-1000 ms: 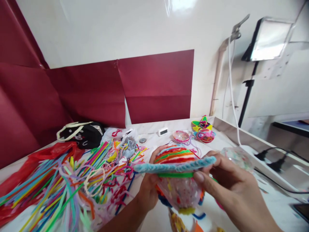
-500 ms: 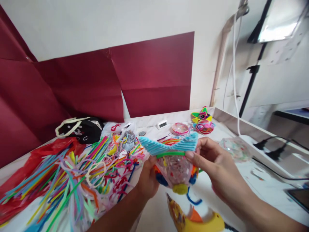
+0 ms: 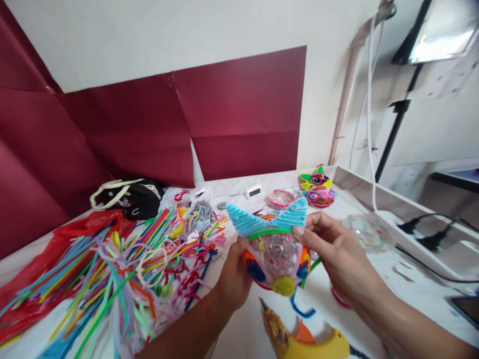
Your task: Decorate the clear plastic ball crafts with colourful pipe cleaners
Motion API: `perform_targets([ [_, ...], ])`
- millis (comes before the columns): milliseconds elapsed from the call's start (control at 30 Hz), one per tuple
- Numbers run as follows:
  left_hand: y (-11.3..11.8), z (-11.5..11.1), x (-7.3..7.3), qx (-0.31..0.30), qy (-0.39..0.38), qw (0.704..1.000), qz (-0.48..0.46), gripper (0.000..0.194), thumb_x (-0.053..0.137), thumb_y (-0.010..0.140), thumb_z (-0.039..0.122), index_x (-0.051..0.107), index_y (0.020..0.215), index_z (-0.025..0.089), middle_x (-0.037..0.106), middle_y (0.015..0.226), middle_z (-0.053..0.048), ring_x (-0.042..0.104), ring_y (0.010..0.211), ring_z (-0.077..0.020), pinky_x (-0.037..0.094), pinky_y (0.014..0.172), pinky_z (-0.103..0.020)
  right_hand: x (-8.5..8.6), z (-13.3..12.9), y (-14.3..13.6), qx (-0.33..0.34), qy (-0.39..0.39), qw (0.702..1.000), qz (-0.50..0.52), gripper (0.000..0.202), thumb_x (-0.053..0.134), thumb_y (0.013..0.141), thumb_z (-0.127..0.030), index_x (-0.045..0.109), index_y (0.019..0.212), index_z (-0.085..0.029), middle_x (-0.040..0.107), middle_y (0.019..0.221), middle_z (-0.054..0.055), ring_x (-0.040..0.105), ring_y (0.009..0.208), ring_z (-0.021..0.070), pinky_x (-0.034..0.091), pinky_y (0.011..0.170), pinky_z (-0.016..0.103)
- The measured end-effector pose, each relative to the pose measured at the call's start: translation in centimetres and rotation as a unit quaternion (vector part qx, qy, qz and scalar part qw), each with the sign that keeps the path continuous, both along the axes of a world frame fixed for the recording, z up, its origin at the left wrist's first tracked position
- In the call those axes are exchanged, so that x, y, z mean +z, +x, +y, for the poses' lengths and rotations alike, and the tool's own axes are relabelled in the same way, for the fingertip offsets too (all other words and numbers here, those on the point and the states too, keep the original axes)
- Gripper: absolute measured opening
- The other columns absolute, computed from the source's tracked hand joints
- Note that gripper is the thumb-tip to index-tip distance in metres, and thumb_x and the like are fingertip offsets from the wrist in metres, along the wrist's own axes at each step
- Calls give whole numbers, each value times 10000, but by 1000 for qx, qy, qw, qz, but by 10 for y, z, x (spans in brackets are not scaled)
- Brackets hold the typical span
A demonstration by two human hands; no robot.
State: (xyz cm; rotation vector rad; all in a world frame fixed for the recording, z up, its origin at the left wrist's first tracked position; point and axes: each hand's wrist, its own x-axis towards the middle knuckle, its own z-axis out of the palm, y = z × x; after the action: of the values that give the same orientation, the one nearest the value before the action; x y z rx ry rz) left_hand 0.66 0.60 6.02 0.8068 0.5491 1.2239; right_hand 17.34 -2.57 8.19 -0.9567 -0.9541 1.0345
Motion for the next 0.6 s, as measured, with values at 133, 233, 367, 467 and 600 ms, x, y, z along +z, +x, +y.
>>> perform_targets([
  [133, 0, -1, 2, -19, -27, 999, -3, 253, 670, 722, 367, 732, 856, 162, 761, 845, -57, 687, 984, -293, 516, 882, -390, 3, 2, -1, 9, -11, 999, 31, 407, 903, 556, -391, 599, 730, -183, 550, 670, -32, 462, 616, 95, 373, 548, 194],
  [233, 1, -2, 4, -22, -48, 999, -8, 270, 653, 717, 336, 728, 903, 155, 762, 881, -63, 675, 1008, -295, 508, 894, -390, 5, 2, -2, 16, -28, 998, 62, 443, 909, 535, -413, 592, 741, -181, 546, 681, -34, 465, 603, 93, 364, 527, 197],
  [367, 1, -1, 6, -11, -59, 998, -14, 261, 654, 706, 340, 726, 870, 150, 756, 863, -59, 674, 986, -287, 505, 894, -383, 6, 3, -3, 25, -55, 993, 99, 455, 902, 552, -424, 576, 762, -185, 569, 713, -22, 500, 629, 106, 389, 556, 213],
  [467, 1, -1, 8, -1, -66, 998, -19, 220, 658, 700, 346, 716, 806, 162, 746, 816, -40, 675, 951, -269, 510, 874, -365, 5, 3, -4, 37, -59, 991, 114, 452, 897, 562, -406, 570, 793, -198, 576, 724, -20, 520, 644, 125, 403, 569, 232],
  [600, -1, -1, 12, 2, -77, 997, -21, 208, 650, 706, 345, 713, 795, 168, 727, 745, -17, 675, 912, -251, 514, 851, -348, 5, 4, -5, 42, -46, 991, 119, 425, 886, 591, -399, 568, 790, -198, 574, 720, -26, 514, 626, 118, 399, 576, 237],
])
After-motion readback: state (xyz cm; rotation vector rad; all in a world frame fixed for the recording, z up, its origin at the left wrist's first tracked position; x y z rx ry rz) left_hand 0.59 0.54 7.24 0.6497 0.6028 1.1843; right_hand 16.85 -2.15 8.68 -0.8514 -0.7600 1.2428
